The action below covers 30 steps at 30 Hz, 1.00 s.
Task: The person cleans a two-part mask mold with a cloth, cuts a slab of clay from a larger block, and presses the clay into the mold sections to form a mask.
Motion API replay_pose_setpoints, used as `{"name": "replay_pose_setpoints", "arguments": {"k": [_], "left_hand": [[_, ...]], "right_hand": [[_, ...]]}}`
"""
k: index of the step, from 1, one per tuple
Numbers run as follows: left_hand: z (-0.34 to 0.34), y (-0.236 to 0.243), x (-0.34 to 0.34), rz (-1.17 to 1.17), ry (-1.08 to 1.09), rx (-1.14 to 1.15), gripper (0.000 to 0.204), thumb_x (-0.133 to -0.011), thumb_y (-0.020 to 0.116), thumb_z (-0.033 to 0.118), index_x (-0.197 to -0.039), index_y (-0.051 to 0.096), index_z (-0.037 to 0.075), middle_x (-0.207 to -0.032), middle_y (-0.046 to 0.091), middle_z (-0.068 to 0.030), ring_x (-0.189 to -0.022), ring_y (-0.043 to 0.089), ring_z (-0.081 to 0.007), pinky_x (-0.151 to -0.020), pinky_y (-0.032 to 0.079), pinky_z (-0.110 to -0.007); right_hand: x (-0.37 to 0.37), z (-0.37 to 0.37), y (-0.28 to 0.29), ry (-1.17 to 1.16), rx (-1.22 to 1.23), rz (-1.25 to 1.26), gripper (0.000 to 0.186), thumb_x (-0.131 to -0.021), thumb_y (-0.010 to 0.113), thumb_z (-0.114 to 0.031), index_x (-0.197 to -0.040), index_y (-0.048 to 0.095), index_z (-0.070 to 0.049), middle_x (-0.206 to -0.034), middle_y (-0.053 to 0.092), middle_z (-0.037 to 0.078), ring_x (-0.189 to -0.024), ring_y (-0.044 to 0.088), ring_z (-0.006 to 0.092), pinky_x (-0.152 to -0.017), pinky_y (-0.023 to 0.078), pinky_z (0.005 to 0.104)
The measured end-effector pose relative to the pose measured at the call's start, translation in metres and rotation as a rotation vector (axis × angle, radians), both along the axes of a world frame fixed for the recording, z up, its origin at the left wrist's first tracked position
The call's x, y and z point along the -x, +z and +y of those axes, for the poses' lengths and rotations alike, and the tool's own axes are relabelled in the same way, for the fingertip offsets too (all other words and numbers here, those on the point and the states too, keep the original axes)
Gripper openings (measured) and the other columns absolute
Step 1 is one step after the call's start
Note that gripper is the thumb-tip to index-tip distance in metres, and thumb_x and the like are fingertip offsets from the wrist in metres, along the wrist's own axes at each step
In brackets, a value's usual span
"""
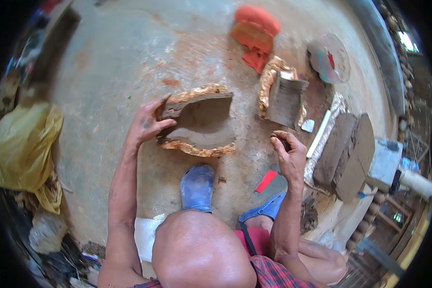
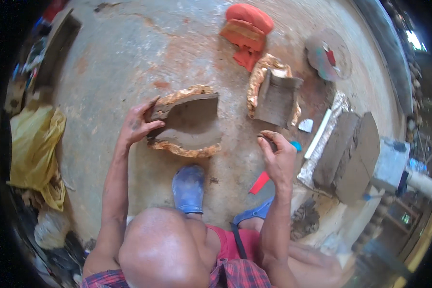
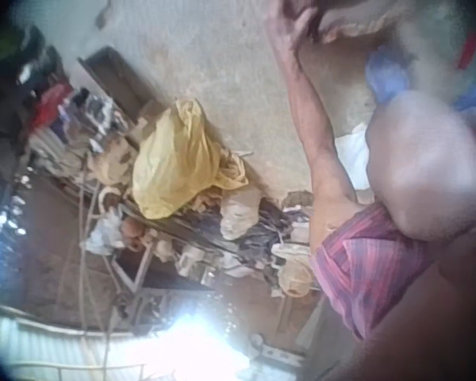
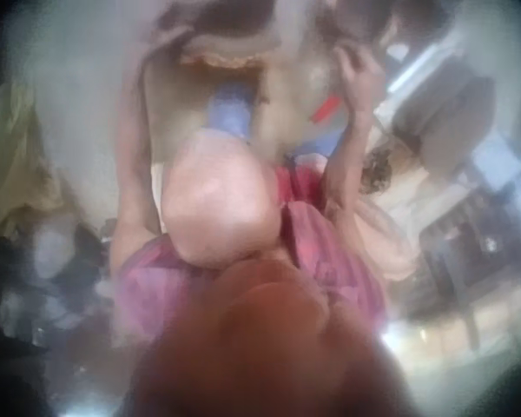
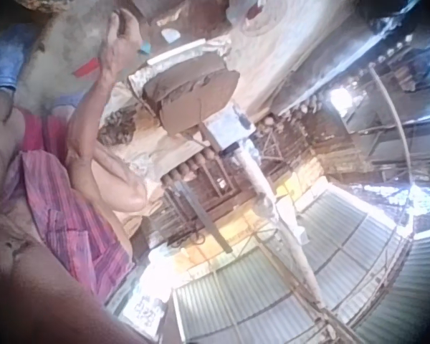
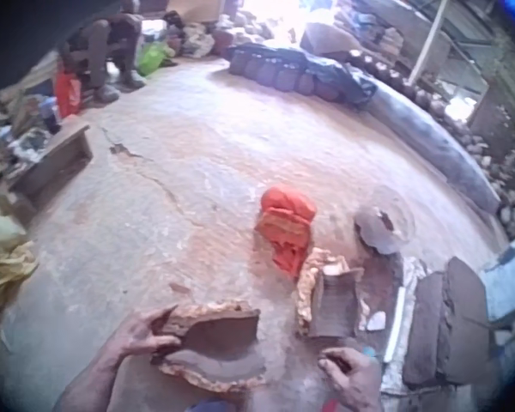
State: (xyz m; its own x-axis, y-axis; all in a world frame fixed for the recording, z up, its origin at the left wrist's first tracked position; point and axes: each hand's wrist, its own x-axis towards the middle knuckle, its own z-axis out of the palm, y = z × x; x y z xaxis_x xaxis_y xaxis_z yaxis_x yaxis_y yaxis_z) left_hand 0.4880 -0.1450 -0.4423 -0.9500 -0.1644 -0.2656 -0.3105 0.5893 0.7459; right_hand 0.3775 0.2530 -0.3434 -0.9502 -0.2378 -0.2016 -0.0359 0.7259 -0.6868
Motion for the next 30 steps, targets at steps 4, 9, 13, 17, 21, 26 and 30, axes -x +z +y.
{"name": "replay_pose_setpoints", "arguments": {"k": [4, 9, 13, 17, 21, 26, 30], "left_hand": [[-0.025, -0.018, -0.006, 0.064, 0.099, -0.374, 0.088, -0.067, 0.092, 0.019, -0.147, 0.059, 0.003, -0.109, 0.074, -0.0202, -0.097, 0.071, -0.036, -0.091, 0.057, -0.04], [-0.015, 0.022, 0.079, -0.063, -0.27, 0.027, 0.086, -0.065, 0.087, 0.008, -0.147, 0.061, 0.01, -0.115, 0.075, -0.0191, -0.109, 0.07, -0.0373, -0.096, 0.056, -0.044], [-0.007, 0.016, 0.128, -0.156, -0.528, 0.053, 0.087, -0.066, 0.087, 0.007, -0.149, 0.061, 0.016, -0.127, 0.071, -0.0188, -0.119, 0.067, -0.0363, -0.102, 0.053, -0.044], [0.003, 0.018, 0.139, 0.108, -0.718, 0.223, 0.097, -0.066, 0.091, 0.01, -0.155, 0.055, 0.023, -0.158, 0.053, -0.0144, -0.141, 0.054, -0.0363, -0.116, 0.049, -0.048], [0.004, 0.031, 0.098, 0.176, -0.395, 0.238, 0.094, -0.075, 0.088, 0.015, -0.16, 0.048, 0.019, -0.159, 0.052, -0.0157, -0.147, 0.048, -0.0378, -0.12, 0.043, -0.045], [0.012, -0.01, -0.006, -0.082, 0.497, -0.562, 0.07, -0.103, 0.068, 0.039, -0.157, 0.046, -0.002, -0.148, 0.06, -0.0136, -0.137, 0.055, -0.0248, -0.117, 0.04, -0.036], [0.053, -0.018, -0.06, -0.125, 0.535, -0.76, 0.057, -0.113, 0.052, 0.041, -0.148, 0.056, -0.003, -0.135, 0.065, -0.008, -0.124, 0.057, -0.0141, -0.108, 0.043, -0.032]], "right_hand": [[-0.018, 0.082, 0.014, -0.066, -0.233, -0.157, 0.032, -0.095, 0.076, -0.019, -0.12, 0.075, 0.002, -0.092, 0.077, 0.008, -0.078, 0.067, 0.0121, -0.074, 0.055, 0.0289], [-0.074, 0.296, 0.021, -0.422, -0.655, -0.342, 0.029, -0.09, 0.075, -0.022, -0.108, 0.08, 0.001, -0.099, 0.079, 0.021, -0.092, 0.078, 0.0284, -0.088, 0.057, 0.0388], [-0.141, 0.398, 0.029, -0.659, -1.105, -0.261, 0.037, -0.09, 0.076, -0.031, -0.112, 0.08, -0.002, -0.099, 0.079, 0.021, -0.092, 0.077, 0.0322, -0.087, 0.058, 0.0419], [-0.14, 0.357, 0.003, -0.694, -1.077, -0.11, 0.047, -0.097, 0.07, -0.036, -0.129, 0.073, -0.002, -0.12, 0.075, 0.025, -0.113, 0.073, 0.0369, -0.102, 0.054, 0.0434], [-0.092, 0.185, -0.008, -0.417, -0.533, -0.123, 0.042, -0.101, 0.07, -0.03, -0.128, 0.072, 0.002, -0.12, 0.076, 0.023, -0.109, 0.075, 0.0311, -0.096, 0.056, 0.0391], [-0.094, 0.048, -0.054, -0.115, -0.237, -0.195, 0.044, -0.095, 0.076, -0.027, -0.128, 0.07, 0.001, -0.119, 0.072, 0.023, -0.113, 0.069, 0.0394, -0.098, 0.054, 0.0444], [-0.1, 0.054, -0.078, -0.287, -0.616, -0.117, 0.08, -0.082, 0.086, -0.028, -0.148, 0.049, 0.001, -0.139, 0.054, 0.028, -0.129, 0.056, 0.045, -0.105, 0.049, 0.0488]]}}
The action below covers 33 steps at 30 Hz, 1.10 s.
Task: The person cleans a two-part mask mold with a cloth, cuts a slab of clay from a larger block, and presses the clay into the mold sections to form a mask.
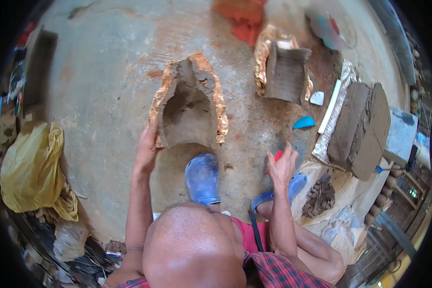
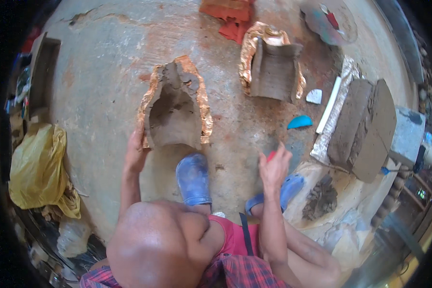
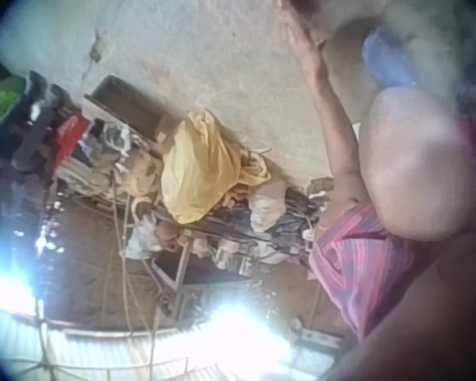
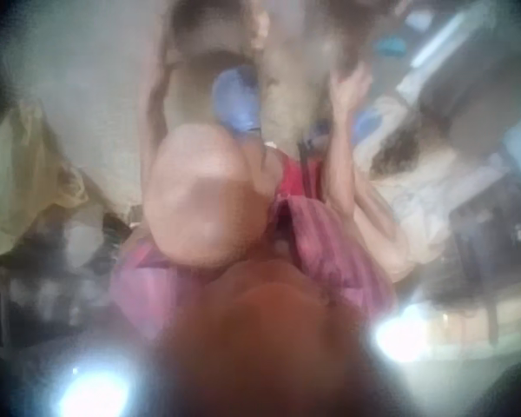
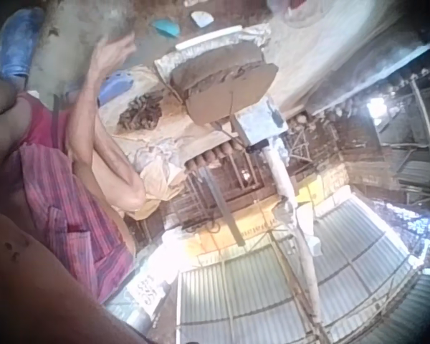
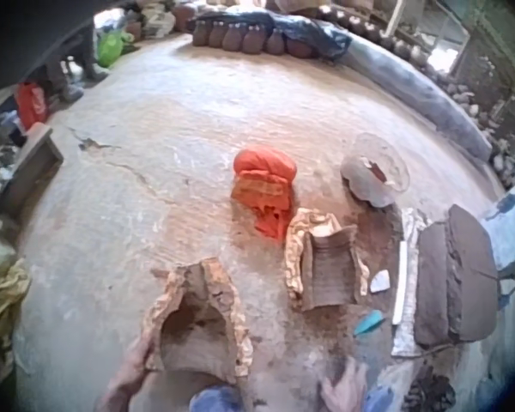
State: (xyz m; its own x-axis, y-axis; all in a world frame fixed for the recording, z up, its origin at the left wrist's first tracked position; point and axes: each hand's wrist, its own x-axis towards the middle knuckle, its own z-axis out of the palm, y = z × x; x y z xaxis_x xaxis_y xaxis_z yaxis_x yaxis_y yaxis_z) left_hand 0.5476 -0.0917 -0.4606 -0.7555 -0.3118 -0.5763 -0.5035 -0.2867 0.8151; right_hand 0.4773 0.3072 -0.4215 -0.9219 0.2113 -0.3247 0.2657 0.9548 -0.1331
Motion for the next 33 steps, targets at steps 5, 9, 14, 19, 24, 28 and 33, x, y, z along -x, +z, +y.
{"name": "replay_pose_setpoints", "arguments": {"k": [5, 9, 14, 19, 24, 28, 33], "left_hand": [[0.001, 0.025, 0.019, 0.082, 0.069, 0.028, 0.048, -0.114, 0.05, 0.038, -0.135, 0.065, -0.002, -0.119, 0.07, -0.0019, -0.107, 0.059, -0.0123, -0.098, 0.047, -0.03], [-0.05, 0.025, 0.045, -0.136, -0.173, 0.121, 0.054, -0.108, 0.054, 0.054, -0.128, 0.071, 0.007, -0.11, 0.069, 0.0005, -0.099, 0.057, -0.0095, -0.085, 0.048, -0.028], [-0.079, 0.005, 0.038, -0.126, -0.022, -0.083, 0.06, -0.107, 0.05, 0.061, -0.132, 0.071, 0.01, -0.11, 0.07, -0.0002, -0.102, 0.061, -0.0097, -0.087, 0.05, -0.029], [-0.02, -0.005, -0.013, 0.218, 0.468, -0.183, 0.08, -0.103, 0.056, 0.062, -0.157, 0.048, 0.004, -0.13, 0.069, -0.0081, -0.11, 0.065, -0.0159, -0.095, 0.051, -0.032], [0.068, 0.016, -0.063, 0.184, 0.562, -0.225, 0.116, -0.086, 0.087, 0.039, -0.166, 0.016, -0.005, -0.142, 0.063, -0.0211, -0.117, 0.069, -0.0282, -0.102, 0.055, -0.041], [0.114, -0.005, -0.033, 0.182, 0.545, -0.173, 0.13, -0.084, 0.09, 0.03, -0.165, -0.003, -0.007, -0.133, 0.068, -0.0213, -0.11, 0.072, -0.0238, -0.097, 0.058, -0.037], [0.116, 0.003, -0.024, 0.23, 0.63, -0.218, 0.129, -0.087, 0.088, 0.026, -0.163, -0.01, -0.01, -0.123, 0.073, -0.0191, -0.108, 0.073, -0.02, -0.094, 0.059, -0.033]], "right_hand": [[-0.011, 0.046, -0.016, 0.006, -0.071, -0.047, 0.082, -0.079, 0.089, -0.024, -0.146, 0.05, 0.002, -0.13, 0.061, 0.029, -0.124, 0.059, 0.044, -0.104, 0.05, 0.0496], [-0.029, 0.077, -0.032, -0.04, 0.06, -0.098, 0.07, -0.076, 0.091, -0.017, -0.135, 0.059, 0.003, -0.109, 0.071, 0.022, -0.1, 0.069, 0.0365, -0.091, 0.054, 0.0443], [-0.003, 0.036, -0.001, 0.256, 0.277, -0.191, 0.027, -0.089, 0.081, -0.017, -0.104, 0.067, 0.001, -0.082, 0.068, 0.012, -0.077, 0.07, 0.0259, -0.071, 0.055, 0.0402], [0.039, -0.12, 0.077, 0.17, 0.818, -0.153, 0.019, -0.107, 0.062, -0.017, -0.117, 0.059, -0.001, -0.08, 0.066, 0.008, -0.07, 0.071, 0.0178, -0.057, 0.053, 0.0339], [0.04, -0.253, 0.11, 0.76, 0.536, -0.214, 0.024, -0.106, 0.058, -0.011, -0.128, 0.057, -0.002, -0.092, 0.065, 0.016, -0.07, 0.073, 0.0257, -0.056, 0.056, 0.0396], [0.046, -0.31, 0.085, 1.552, 0.357, 0.182, 0.037, -0.094, 0.058, -0.002, -0.131, 0.059, -0.003, -0.103, 0.065, 0.02, -0.073, 0.07, 0.0412, -0.064, 0.058, 0.0503], [0.036, -0.32, 0.057, 1.617, 0.212, 0.3, 0.063, -0.083, 0.064, 0.003, -0.145, 0.058, -0.006, -0.091, 0.064, 0.015, -0.067, 0.067, 0.037, -0.064, 0.058, 0.0479]]}}
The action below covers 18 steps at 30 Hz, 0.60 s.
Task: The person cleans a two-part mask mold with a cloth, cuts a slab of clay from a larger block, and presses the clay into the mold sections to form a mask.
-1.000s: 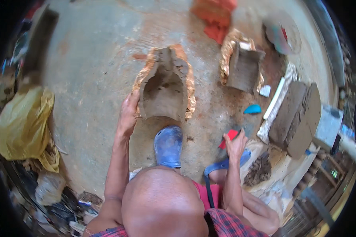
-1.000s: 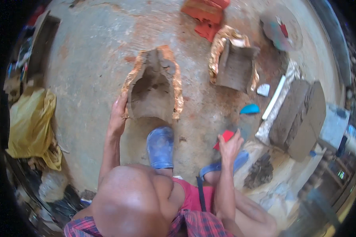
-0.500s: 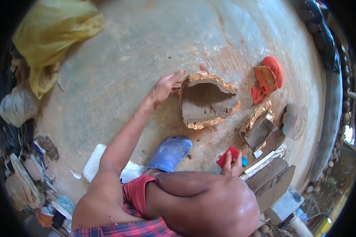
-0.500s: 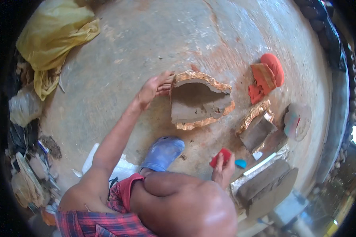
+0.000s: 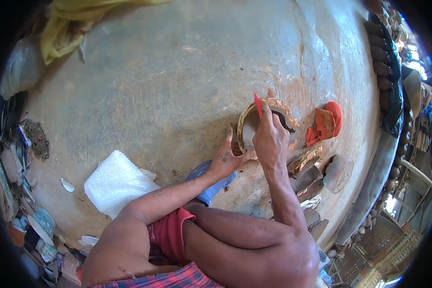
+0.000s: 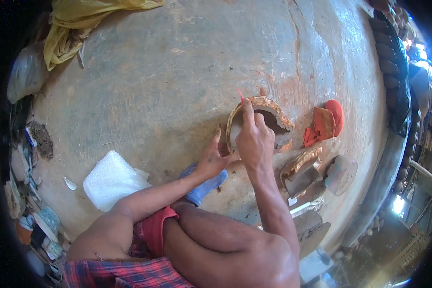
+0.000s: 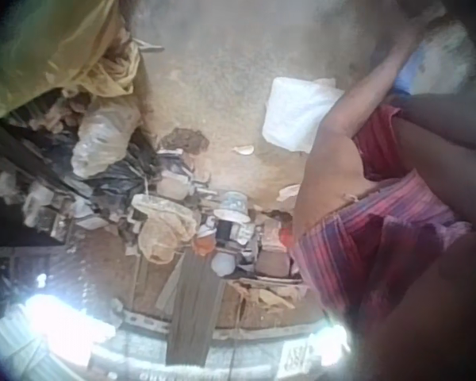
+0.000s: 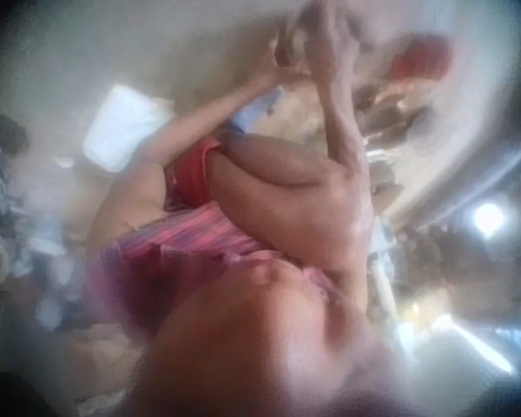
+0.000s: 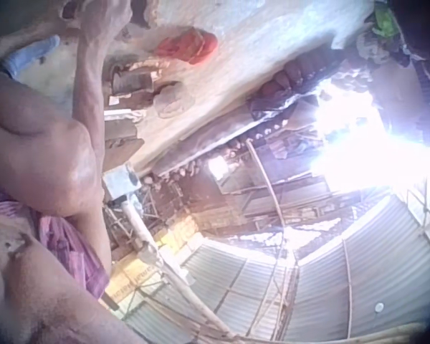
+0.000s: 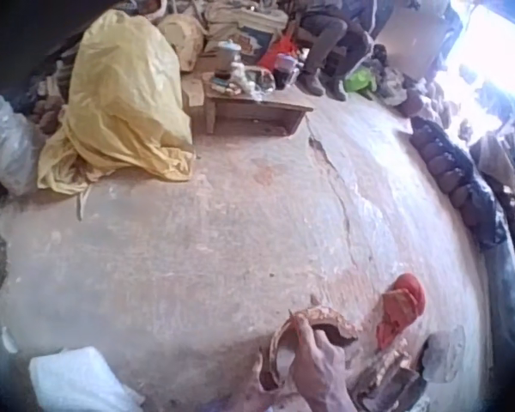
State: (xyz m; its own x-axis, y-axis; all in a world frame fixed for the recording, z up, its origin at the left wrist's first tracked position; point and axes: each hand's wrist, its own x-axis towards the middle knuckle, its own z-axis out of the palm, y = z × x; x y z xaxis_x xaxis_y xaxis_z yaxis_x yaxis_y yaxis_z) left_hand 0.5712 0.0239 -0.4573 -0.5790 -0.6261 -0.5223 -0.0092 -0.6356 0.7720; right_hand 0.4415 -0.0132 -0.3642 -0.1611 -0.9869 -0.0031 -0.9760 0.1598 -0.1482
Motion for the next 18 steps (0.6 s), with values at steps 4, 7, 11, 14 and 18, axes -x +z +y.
{"name": "replay_pose_setpoints", "arguments": {"k": [4, 7, 11, 14, 18], "left_hand": [[0.015, -0.028, 0.0, 0.03, 0.121, 0.024, 0.125, -0.09, 0.086, 0.025, -0.164, -0.009, -0.008, -0.121, 0.074, -0.0187, -0.105, 0.074, -0.0216, -0.093, 0.06, -0.035], [0.019, -0.028, -0.003, 0.039, 0.143, 0.023, 0.12, -0.091, 0.086, 0.024, -0.165, -0.004, -0.007, -0.119, 0.075, -0.0193, -0.104, 0.075, -0.0221, -0.091, 0.06, -0.035], [0.019, -0.031, 0.002, 0.082, 0.146, -0.105, 0.112, -0.093, 0.084, 0.021, -0.164, 0.003, -0.007, -0.118, 0.075, -0.0206, -0.104, 0.075, -0.0229, -0.09, 0.061, -0.036], [0.016, -0.023, -0.001, 0.065, 0.104, -0.15, 0.085, -0.097, 0.077, 0.009, -0.159, 0.021, 0.003, -0.123, 0.072, -0.0156, -0.111, 0.07, -0.0204, -0.096, 0.058, -0.036], [0.014, -0.014, 0.0, 0.075, 0.167, -0.132, 0.078, -0.096, 0.079, 0.009, -0.154, 0.026, 0.004, -0.122, 0.072, -0.0172, -0.111, 0.071, -0.0213, -0.096, 0.058, -0.037]], "right_hand": [[-0.001, 0.009, -0.018, 0.02, 0.067, 0.01, 0.069, -0.082, 0.064, 0.003, -0.15, 0.057, -0.007, -0.086, 0.063, 0.012, -0.066, 0.067, 0.0328, -0.061, 0.057, 0.0447], [-0.003, 0.011, -0.023, 0.012, 0.069, 0.031, 0.067, -0.082, 0.065, 0.003, -0.148, 0.06, -0.009, -0.085, 0.062, 0.011, -0.066, 0.067, 0.0313, -0.06, 0.056, 0.0444], [0.001, -0.003, -0.016, -0.004, -0.054, -0.028, 0.062, -0.082, 0.063, 0.004, -0.142, 0.066, -0.011, -0.083, 0.064, 0.014, -0.069, 0.069, 0.0354, -0.063, 0.057, 0.0472], [0.0, -0.012, -0.014, -0.031, -0.206, -0.138, 0.057, -0.081, 0.062, 0.003, -0.136, 0.07, -0.011, -0.087, 0.068, 0.02, -0.076, 0.07, 0.0419, -0.07, 0.058, 0.0521], [0.0, -0.018, -0.011, 0.008, -0.424, -0.238, 0.047, -0.08, 0.06, -0.001, -0.123, 0.076, -0.011, -0.096, 0.073, 0.028, -0.09, 0.071, 0.0484, -0.084, 0.057, 0.0553]]}}
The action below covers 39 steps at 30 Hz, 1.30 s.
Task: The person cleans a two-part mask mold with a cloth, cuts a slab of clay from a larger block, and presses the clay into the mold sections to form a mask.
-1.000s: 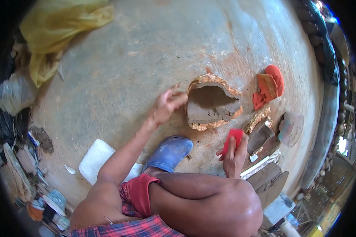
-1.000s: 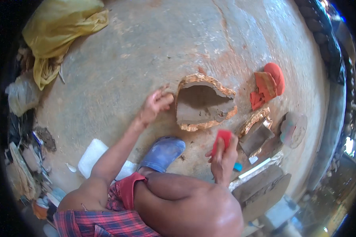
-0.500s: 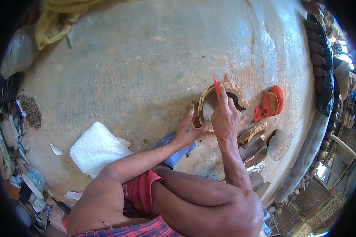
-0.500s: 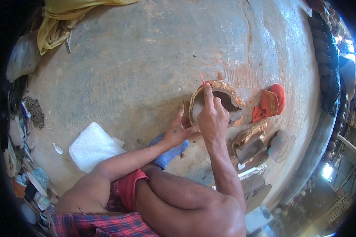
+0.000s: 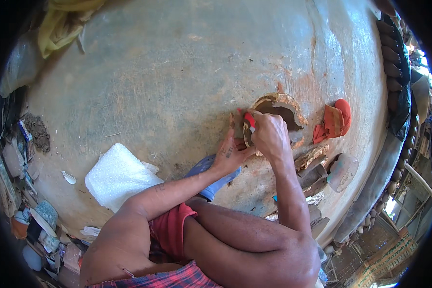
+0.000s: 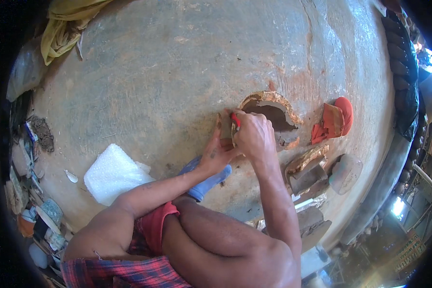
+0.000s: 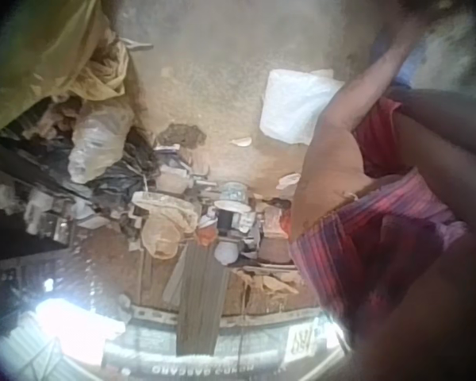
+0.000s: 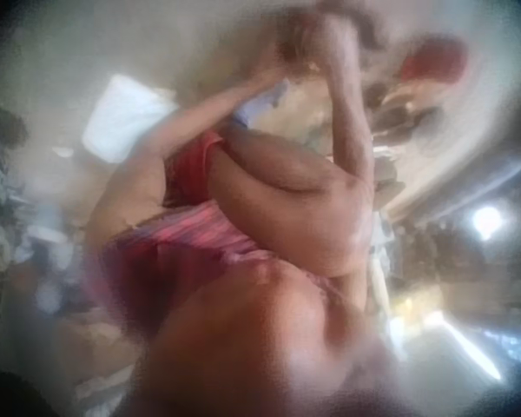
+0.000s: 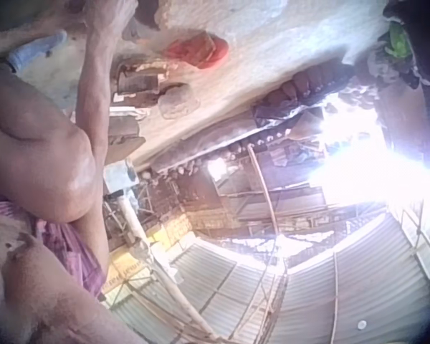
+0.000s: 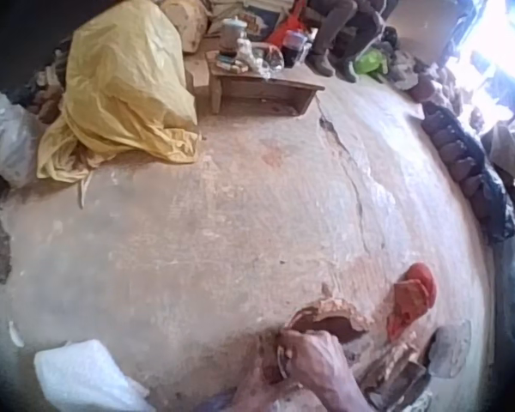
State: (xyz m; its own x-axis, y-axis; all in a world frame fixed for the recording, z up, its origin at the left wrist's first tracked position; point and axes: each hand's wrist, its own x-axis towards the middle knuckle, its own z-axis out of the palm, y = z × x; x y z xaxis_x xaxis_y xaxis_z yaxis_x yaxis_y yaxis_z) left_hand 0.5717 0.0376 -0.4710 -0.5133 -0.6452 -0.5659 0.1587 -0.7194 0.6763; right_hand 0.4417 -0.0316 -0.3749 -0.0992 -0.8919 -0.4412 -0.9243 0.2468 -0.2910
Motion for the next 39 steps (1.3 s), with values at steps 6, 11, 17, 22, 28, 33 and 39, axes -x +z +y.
{"name": "replay_pose_setpoints", "arguments": {"k": [6, 11, 17, 22, 28, 33, 39], "left_hand": [[0.004, -0.003, 0.004, 0.032, 0.104, 0.016, 0.091, -0.093, 0.082, 0.006, -0.159, 0.019, 0.006, -0.124, 0.072, -0.0154, -0.113, 0.071, -0.0216, -0.099, 0.058, -0.037], [-0.004, -0.008, -0.005, 0.145, 0.042, -0.002, 0.099, -0.09, 0.083, 0.002, -0.167, 0.021, 0.006, -0.12, 0.069, -0.0105, -0.109, 0.072, -0.0188, -0.097, 0.06, -0.034], [-0.012, -0.009, -0.038, -0.057, -0.082, 0.03, 0.045, -0.099, 0.076, 0.013, -0.14, 0.062, 0.0, -0.111, 0.073, -0.0067, -0.102, 0.073, -0.0145, -0.087, 0.059, -0.028], [-0.033, 0.025, -0.064, -0.115, -0.276, 0.16, 0.04, -0.101, 0.072, 0.013, -0.138, 0.064, -0.001, -0.107, 0.076, -0.0081, -0.097, 0.074, -0.0149, -0.084, 0.06, -0.031], [-0.068, 0.09, -0.034, 0.178, -0.91, 0.732, 0.054, -0.099, 0.067, 0.014, -0.151, 0.053, 0.009, -0.099, 0.076, -0.0125, -0.091, 0.074, -0.0216, -0.08, 0.058, -0.039], [-0.043, 0.103, 0.035, 0.369, -1.229, 0.346, 0.099, -0.098, 0.063, 0.009, -0.172, -0.003, 0.017, -0.103, 0.075, -0.0133, -0.092, 0.072, -0.0218, -0.087, 0.057, -0.037], [-0.018, 0.1, 0.078, 0.353, -1.674, 0.081, 0.098, -0.101, 0.064, 0.015, -0.171, -0.005, 0.013, -0.109, 0.078, -0.016, -0.091, 0.075, -0.0192, -0.081, 0.059, -0.034]], "right_hand": [[0.006, -0.019, 0.018, 0.086, -0.314, 0.045, 0.027, -0.077, 0.063, -0.004, -0.098, 0.081, -0.004, -0.09, 0.07, 0.03, -0.094, 0.069, 0.0474, -0.085, 0.056, 0.0534], [0.014, -0.015, 0.032, 0.08, -0.394, -0.111, 0.037, -0.078, 0.062, -0.004, -0.11, 0.08, -0.006, -0.096, 0.072, 0.027, -0.092, 0.07, 0.046, -0.087, 0.056, 0.0513], [0.026, 0.053, 0.098, -0.474, -0.138, -0.25, 0.032, -0.089, 0.064, -0.002, -0.119, 0.072, -0.002, -0.085, 0.073, 0.026, -0.072, 0.075, 0.0332, -0.075, 0.059, 0.0434], [0.055, 0.19, 0.068, -0.624, -0.373, -0.242, 0.028, -0.093, 0.077, -0.01, -0.118, 0.073, 0.0, -0.087, 0.075, 0.015, -0.075, 0.071, 0.0204, -0.07, 0.056, 0.0348], [0.007, 0.174, 0.081, -0.836, 0.155, -0.527, 0.058, -0.083, 0.089, -0.025, -0.134, 0.07, -0.006, -0.119, 0.075, 0.019, -0.114, 0.071, 0.0286, -0.091, 0.058, 0.0408], [0.013, 0.207, 0.077, -0.851, 0.357, -0.655, 0.073, -0.077, 0.094, -0.023, -0.142, 0.064, -0.005, -0.118, 0.076, 0.013, -0.104, 0.073, 0.0234, -0.089, 0.058, 0.0379], [0.011, 0.309, 0.073, -1.16, 0.197, -0.573, 0.043, -0.083, 0.088, -0.01, -0.121, 0.072, 0.001, -0.1, 0.075, 0.008, -0.087, 0.071, 0.0168, -0.081, 0.057, 0.0324]]}}
